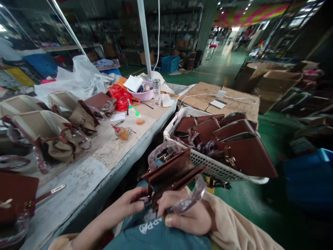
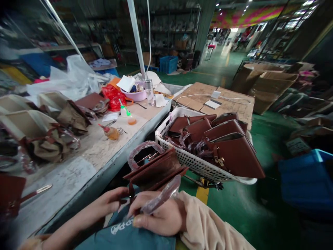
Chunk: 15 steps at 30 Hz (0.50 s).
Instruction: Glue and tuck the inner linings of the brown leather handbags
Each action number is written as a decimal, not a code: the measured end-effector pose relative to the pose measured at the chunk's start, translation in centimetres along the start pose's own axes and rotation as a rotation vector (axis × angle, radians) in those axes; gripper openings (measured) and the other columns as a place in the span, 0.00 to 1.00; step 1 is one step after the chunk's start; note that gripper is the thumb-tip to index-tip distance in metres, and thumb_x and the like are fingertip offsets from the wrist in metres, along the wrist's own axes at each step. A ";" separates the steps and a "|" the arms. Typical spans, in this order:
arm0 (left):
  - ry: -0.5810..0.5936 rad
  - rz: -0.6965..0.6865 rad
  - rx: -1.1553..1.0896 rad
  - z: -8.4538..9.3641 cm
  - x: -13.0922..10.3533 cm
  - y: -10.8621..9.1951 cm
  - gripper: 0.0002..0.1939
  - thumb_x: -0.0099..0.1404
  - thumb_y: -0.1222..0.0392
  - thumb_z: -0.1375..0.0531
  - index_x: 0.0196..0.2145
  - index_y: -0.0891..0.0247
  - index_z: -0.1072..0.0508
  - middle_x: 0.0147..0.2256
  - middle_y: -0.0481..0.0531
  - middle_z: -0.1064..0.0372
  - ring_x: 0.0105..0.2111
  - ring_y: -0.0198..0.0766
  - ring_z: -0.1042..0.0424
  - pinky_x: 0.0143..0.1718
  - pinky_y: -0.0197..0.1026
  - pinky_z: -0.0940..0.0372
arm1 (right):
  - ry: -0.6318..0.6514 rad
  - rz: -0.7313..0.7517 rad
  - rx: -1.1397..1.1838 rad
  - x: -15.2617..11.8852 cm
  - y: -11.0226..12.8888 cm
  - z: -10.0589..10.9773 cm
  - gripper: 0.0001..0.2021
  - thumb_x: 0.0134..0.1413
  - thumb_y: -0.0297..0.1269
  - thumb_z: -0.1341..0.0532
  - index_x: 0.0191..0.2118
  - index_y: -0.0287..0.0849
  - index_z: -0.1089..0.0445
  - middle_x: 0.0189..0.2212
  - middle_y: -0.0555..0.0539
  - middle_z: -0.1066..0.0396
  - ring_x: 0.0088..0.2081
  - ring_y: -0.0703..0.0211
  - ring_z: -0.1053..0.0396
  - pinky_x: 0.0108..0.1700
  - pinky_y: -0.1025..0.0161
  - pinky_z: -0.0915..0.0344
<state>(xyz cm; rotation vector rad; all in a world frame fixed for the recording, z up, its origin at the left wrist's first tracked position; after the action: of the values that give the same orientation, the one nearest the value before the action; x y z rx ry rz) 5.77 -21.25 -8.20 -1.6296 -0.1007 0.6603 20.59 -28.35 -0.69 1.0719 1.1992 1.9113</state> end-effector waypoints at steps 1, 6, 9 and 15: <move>0.021 0.043 -0.170 -0.9 0.9 0.1 0.25 0.60 0.49 0.42 0.52 0.64 0.34 0.48 0.58 0.33 0.50 0.51 0.35 0.52 0.50 0.40 | 0.037 0.015 -0.020 0.4 -0.1 -0.6 0.13 0.61 0.40 0.49 0.43 0.37 0.34 0.36 0.43 0.33 0.40 0.61 0.35 0.45 0.63 0.36; -0.204 0.307 -0.713 -2.9 5.8 2.5 0.29 0.53 0.53 0.35 0.50 0.63 0.36 0.44 0.56 0.31 0.44 0.45 0.30 0.50 0.45 0.38 | 0.205 0.087 -0.095 1.7 -0.9 -3.3 0.18 0.63 0.46 0.55 0.43 0.36 0.36 0.37 0.44 0.32 0.40 0.63 0.35 0.47 0.66 0.37; -0.414 0.470 -0.738 -2.4 6.9 4.7 0.29 0.47 0.51 0.32 0.44 0.64 0.35 0.39 0.56 0.30 0.39 0.44 0.29 0.40 0.43 0.34 | 0.241 0.088 -0.142 1.7 -1.2 -3.8 0.24 0.63 0.51 0.59 0.37 0.38 0.35 0.34 0.44 0.31 0.38 0.62 0.35 0.48 0.64 0.38; -0.733 0.387 -0.413 0.4 6.1 6.0 0.33 0.41 0.54 0.29 0.44 0.62 0.37 0.34 0.50 0.32 0.33 0.38 0.30 0.28 0.35 0.38 | 0.086 -0.055 -0.059 0.0 -1.7 -2.4 0.30 0.59 0.59 0.58 0.32 0.39 0.31 0.30 0.46 0.32 0.37 0.62 0.34 0.49 0.62 0.38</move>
<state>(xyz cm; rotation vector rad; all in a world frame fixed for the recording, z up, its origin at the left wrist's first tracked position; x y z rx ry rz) 8.83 -19.39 -16.04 -1.7317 -0.4876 1.6018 18.61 -28.68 -2.89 0.9245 1.1988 1.9554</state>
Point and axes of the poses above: each hand's wrist, its own x-axis towards the middle knuckle, its own z-axis out of the back of the hand, y = z × x, the point moved 6 cm from there along x, towards the middle knuckle
